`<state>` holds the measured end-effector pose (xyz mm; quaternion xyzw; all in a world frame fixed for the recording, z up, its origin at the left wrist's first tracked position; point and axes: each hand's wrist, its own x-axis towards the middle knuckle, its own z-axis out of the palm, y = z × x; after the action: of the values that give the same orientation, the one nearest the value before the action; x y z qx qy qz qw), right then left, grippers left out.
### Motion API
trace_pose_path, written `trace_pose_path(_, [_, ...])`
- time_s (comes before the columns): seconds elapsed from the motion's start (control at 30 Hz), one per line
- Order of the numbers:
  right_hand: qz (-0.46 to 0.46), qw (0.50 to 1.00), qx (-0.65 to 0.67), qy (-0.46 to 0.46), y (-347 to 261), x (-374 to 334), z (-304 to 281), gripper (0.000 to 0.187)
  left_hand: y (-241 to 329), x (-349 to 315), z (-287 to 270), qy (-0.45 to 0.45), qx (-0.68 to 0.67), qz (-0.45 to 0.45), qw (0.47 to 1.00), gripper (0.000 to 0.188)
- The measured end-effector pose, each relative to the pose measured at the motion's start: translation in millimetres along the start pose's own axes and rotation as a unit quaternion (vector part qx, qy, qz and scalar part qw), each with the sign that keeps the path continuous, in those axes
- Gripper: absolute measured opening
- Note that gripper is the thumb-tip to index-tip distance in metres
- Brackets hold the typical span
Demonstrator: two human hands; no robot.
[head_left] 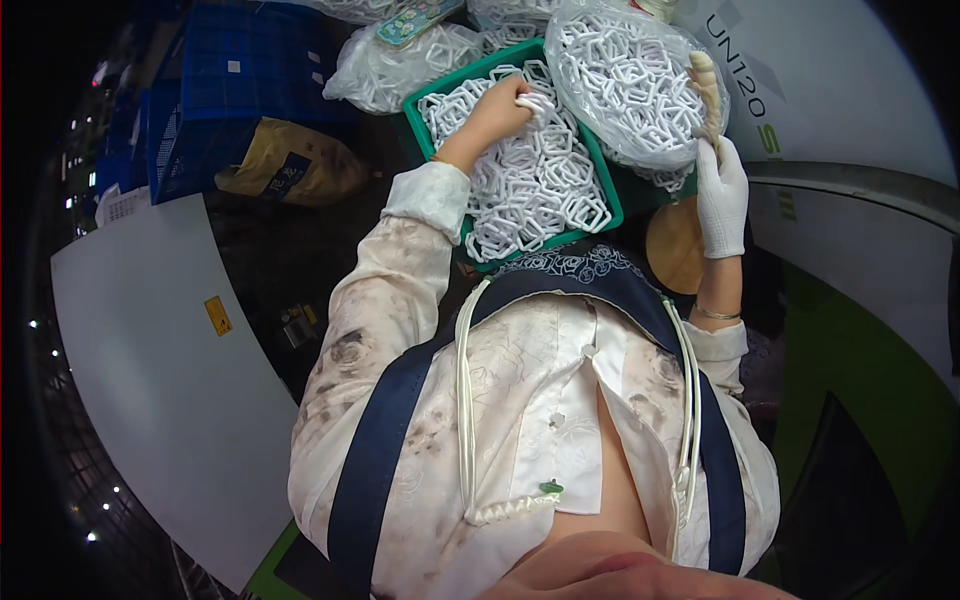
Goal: Sorting white plastic rings from a bin and placing them onto a wooden spindle.
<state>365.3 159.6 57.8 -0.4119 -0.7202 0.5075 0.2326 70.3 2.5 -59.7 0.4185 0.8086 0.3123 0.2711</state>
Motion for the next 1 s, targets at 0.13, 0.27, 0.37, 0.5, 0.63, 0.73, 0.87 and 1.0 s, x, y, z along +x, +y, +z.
trace_pose_path(0.13, [-0.015,1.000,-0.002,-0.020,-9,-3,6,0.029,31,-16,-15,-0.021,-0.272,-0.096,0.957,0.030])
trace_pose_path(0.27, [-0.044,0.995,0.041,-0.081,-27,-14,41,0.025,77,-42,-12,0.020,-0.351,-0.017,0.936,0.040])
trace_pose_path(0.37, [-0.084,0.987,0.046,-0.128,-43,-27,69,0.026,94,-47,-2,0.087,-0.263,0.091,0.957,0.038])
trace_pose_path(0.5, [-0.105,0.988,0.013,-0.112,-25,-35,83,0.030,132,-63,-13,0.197,-0.234,0.134,0.943,0.034])
trace_pose_path(0.63, [0.011,0.989,0.094,-0.113,-23,-35,70,0.019,135,-68,-19,0.188,-0.433,0.047,0.880,0.024])
trace_pose_path(0.73, [-0.084,0.971,0.159,-0.160,-48,-35,73,0.019,143,-75,0,0.073,-0.695,0.019,0.715,0.025])
trace_pose_path(0.87, [-0.066,0.963,0.246,-0.092,-42,-19,87,0.027,155,-83,19,-0.006,-0.760,0.003,0.650,0.026])
trace_pose_path(1.0, [-0.104,0.980,0.135,-0.098,-54,-14,73,0.021,155,-84,14,0.090,-0.598,0.023,0.796,0.035])
